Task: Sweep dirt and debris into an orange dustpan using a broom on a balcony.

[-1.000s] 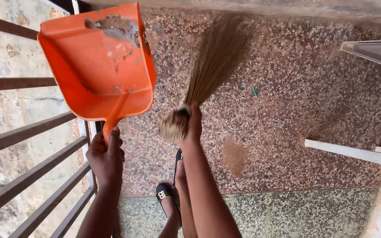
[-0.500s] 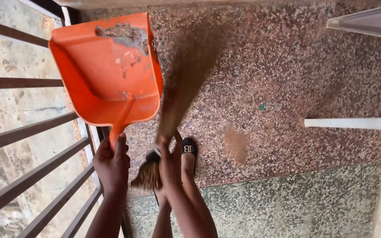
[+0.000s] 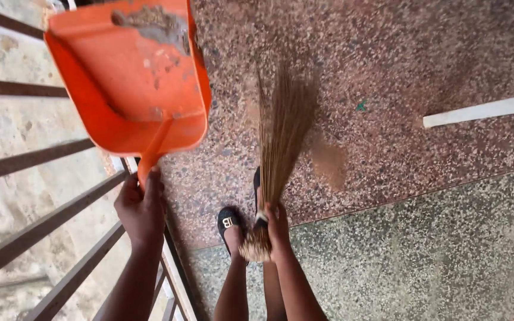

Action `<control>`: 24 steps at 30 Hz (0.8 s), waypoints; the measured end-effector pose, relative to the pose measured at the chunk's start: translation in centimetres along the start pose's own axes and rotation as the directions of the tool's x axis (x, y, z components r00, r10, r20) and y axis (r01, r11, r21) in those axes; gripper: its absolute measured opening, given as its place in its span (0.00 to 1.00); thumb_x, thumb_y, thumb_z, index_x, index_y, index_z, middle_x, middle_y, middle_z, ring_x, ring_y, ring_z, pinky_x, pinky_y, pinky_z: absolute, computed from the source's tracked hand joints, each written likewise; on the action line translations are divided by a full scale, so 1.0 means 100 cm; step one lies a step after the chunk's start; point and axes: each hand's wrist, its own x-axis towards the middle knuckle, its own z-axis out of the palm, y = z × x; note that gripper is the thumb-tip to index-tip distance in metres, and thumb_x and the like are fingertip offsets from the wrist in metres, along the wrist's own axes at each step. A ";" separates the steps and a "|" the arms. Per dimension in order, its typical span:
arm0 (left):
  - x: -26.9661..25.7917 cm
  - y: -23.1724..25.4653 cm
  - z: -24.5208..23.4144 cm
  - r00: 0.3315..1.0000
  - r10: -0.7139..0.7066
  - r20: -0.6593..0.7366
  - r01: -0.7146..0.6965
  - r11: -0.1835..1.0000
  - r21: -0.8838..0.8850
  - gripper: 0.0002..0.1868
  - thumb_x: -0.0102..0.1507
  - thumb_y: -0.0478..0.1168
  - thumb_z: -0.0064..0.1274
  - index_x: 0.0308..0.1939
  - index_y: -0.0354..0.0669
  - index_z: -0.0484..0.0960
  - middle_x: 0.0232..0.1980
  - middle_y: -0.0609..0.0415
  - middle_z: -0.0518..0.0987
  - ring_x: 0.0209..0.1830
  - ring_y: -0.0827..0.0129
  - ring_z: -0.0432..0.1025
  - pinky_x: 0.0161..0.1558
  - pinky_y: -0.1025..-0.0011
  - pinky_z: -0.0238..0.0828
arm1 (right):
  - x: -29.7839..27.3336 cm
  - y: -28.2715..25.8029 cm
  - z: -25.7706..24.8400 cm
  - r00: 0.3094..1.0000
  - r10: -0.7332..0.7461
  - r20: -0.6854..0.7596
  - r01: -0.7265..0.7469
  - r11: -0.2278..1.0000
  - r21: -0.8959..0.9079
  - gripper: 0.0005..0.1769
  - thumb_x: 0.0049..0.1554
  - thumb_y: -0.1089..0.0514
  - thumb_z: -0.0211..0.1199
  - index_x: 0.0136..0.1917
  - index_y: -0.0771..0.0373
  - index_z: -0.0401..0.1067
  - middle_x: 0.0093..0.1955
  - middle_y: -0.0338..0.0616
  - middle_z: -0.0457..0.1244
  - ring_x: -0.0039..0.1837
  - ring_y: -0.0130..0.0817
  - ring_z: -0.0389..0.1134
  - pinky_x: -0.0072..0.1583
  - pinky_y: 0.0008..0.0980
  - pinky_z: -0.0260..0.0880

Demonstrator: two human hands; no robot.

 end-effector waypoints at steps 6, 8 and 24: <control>-0.029 0.003 -0.002 0.998 -0.065 0.002 0.065 0.998 0.021 0.12 0.69 0.43 0.59 0.38 0.39 0.79 0.27 0.64 0.72 0.21 0.86 0.61 0.24 0.82 0.54 | -0.112 -0.001 0.046 0.956 -0.293 -0.001 0.293 0.956 0.008 0.39 0.62 0.36 0.50 0.80 0.51 0.50 0.54 0.45 0.66 0.47 0.28 0.70 0.45 0.30 0.77; -0.037 0.004 0.003 0.998 -0.069 0.007 0.069 0.998 0.012 0.12 0.69 0.44 0.59 0.37 0.39 0.78 0.27 0.64 0.72 0.20 0.86 0.60 0.23 0.81 0.53 | -0.131 -0.010 0.080 0.927 -0.355 0.124 0.370 0.919 -0.139 0.38 0.63 0.35 0.48 0.80 0.51 0.50 0.50 0.48 0.67 0.43 0.31 0.70 0.41 0.33 0.74; -0.066 -0.003 0.006 0.987 -0.158 0.029 0.157 0.987 0.025 0.12 0.67 0.44 0.58 0.40 0.39 0.78 0.25 0.63 0.71 0.16 0.84 0.58 0.18 0.79 0.50 | 0.031 0.080 -0.080 0.973 -0.151 0.176 0.141 0.988 0.068 0.35 0.61 0.41 0.58 0.75 0.57 0.56 0.46 0.50 0.69 0.38 0.38 0.74 0.37 0.36 0.79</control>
